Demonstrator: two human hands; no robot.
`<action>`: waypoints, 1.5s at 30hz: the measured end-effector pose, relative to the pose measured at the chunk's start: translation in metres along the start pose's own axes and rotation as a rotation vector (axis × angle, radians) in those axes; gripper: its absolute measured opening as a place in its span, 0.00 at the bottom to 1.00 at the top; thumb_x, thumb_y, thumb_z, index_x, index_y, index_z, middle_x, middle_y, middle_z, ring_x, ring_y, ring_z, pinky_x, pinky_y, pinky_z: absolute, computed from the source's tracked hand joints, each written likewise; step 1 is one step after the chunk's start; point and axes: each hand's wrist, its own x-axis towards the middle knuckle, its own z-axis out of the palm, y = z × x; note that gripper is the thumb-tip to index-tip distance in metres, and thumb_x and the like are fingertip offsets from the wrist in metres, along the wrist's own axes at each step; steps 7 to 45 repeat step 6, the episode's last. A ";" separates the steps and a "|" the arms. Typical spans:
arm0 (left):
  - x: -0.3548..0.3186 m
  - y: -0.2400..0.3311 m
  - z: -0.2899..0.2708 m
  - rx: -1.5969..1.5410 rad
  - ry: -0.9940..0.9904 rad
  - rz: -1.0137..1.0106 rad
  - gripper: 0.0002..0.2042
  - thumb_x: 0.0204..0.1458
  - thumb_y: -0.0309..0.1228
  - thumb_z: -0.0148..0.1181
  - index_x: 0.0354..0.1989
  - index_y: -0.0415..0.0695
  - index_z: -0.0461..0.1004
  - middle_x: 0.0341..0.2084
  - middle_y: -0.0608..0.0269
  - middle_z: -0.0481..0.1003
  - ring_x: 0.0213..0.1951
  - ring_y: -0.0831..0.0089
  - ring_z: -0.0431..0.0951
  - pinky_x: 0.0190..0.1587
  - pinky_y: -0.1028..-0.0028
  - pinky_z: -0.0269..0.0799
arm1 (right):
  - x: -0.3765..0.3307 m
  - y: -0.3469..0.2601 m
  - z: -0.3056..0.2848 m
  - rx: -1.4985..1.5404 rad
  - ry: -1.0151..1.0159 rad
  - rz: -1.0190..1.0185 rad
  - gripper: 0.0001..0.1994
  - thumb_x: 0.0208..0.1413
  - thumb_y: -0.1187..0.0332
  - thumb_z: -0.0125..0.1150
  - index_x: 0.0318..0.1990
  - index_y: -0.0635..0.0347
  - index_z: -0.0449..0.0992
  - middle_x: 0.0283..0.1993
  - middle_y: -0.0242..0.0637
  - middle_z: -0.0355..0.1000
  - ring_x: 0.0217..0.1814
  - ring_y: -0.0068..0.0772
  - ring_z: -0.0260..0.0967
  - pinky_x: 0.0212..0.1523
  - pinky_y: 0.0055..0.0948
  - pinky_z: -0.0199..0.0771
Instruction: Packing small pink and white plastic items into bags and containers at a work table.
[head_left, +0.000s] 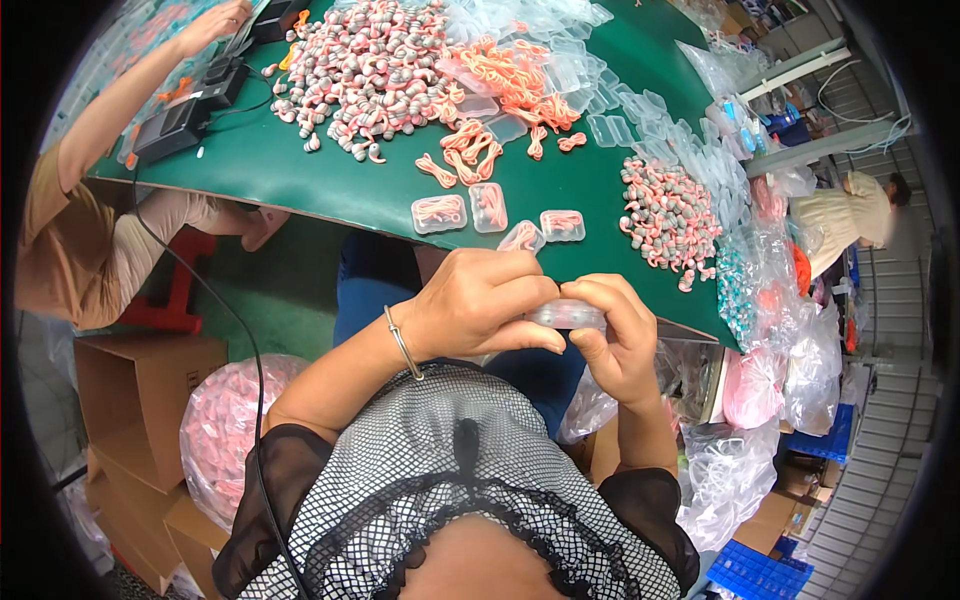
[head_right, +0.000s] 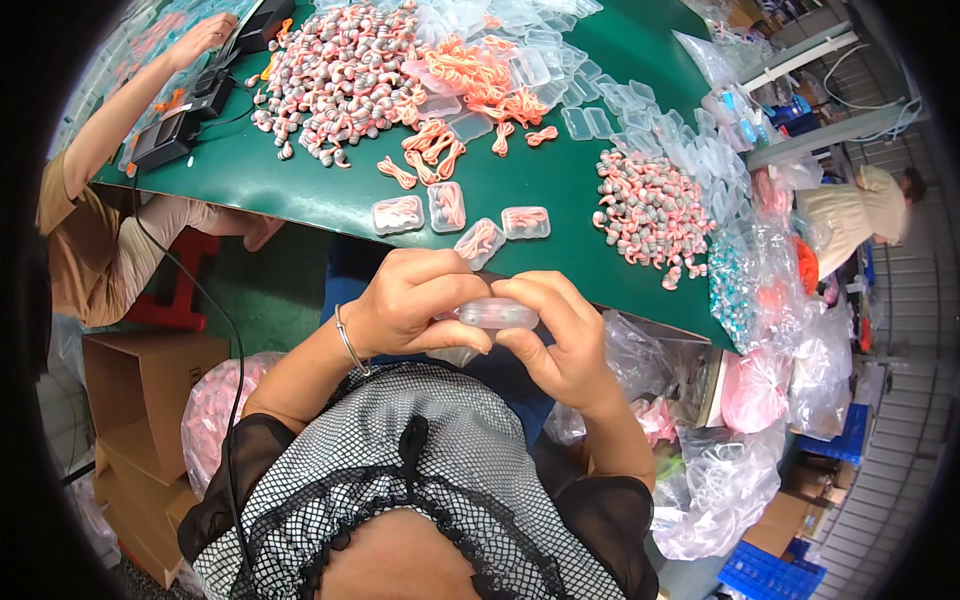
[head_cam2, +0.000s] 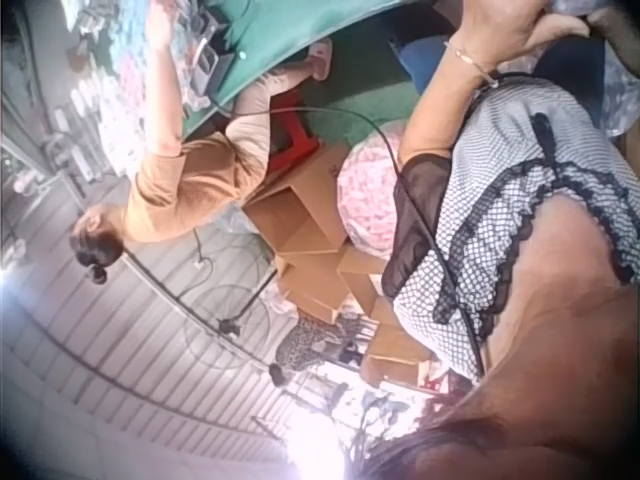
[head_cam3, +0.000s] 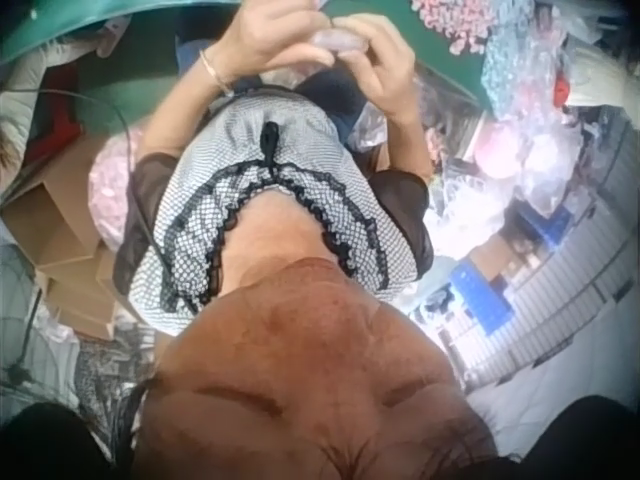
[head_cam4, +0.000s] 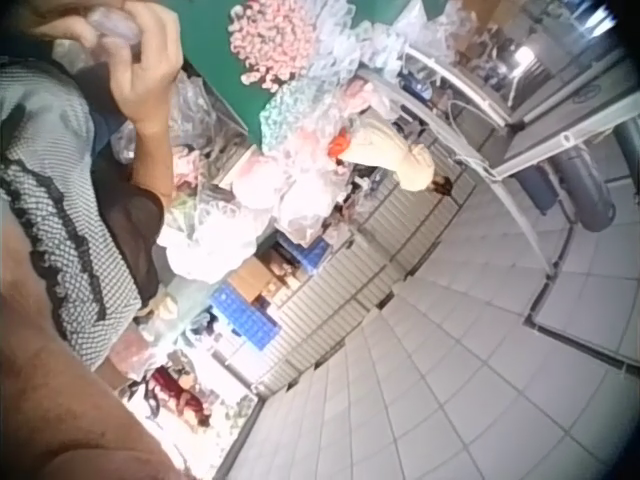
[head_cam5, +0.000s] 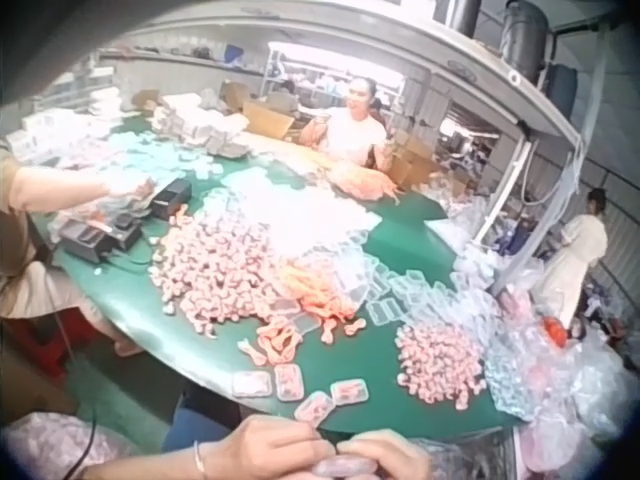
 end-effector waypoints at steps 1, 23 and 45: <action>-0.002 -0.001 0.002 -0.005 -0.002 0.001 0.21 0.47 0.48 0.68 0.35 0.41 0.75 0.24 0.62 0.70 0.23 0.63 0.74 0.24 0.68 0.70 | -0.004 0.003 0.003 -0.002 0.002 0.004 0.19 0.56 0.62 0.67 0.49 0.67 0.76 0.44 0.47 0.74 0.44 0.45 0.74 0.44 0.35 0.75; -0.016 -0.002 0.007 -0.089 -0.034 -0.097 0.20 0.49 0.48 0.67 0.36 0.41 0.76 0.26 0.60 0.71 0.23 0.61 0.75 0.25 0.67 0.71 | -0.015 0.004 0.015 0.090 0.031 0.187 0.20 0.58 0.56 0.66 0.49 0.64 0.77 0.46 0.46 0.75 0.46 0.44 0.75 0.46 0.32 0.75; -0.016 -0.002 0.007 -0.089 -0.034 -0.097 0.20 0.49 0.48 0.67 0.36 0.41 0.76 0.26 0.60 0.71 0.23 0.61 0.75 0.25 0.67 0.71 | -0.015 0.004 0.015 0.090 0.031 0.187 0.20 0.58 0.56 0.66 0.49 0.64 0.77 0.46 0.46 0.75 0.46 0.44 0.75 0.46 0.32 0.75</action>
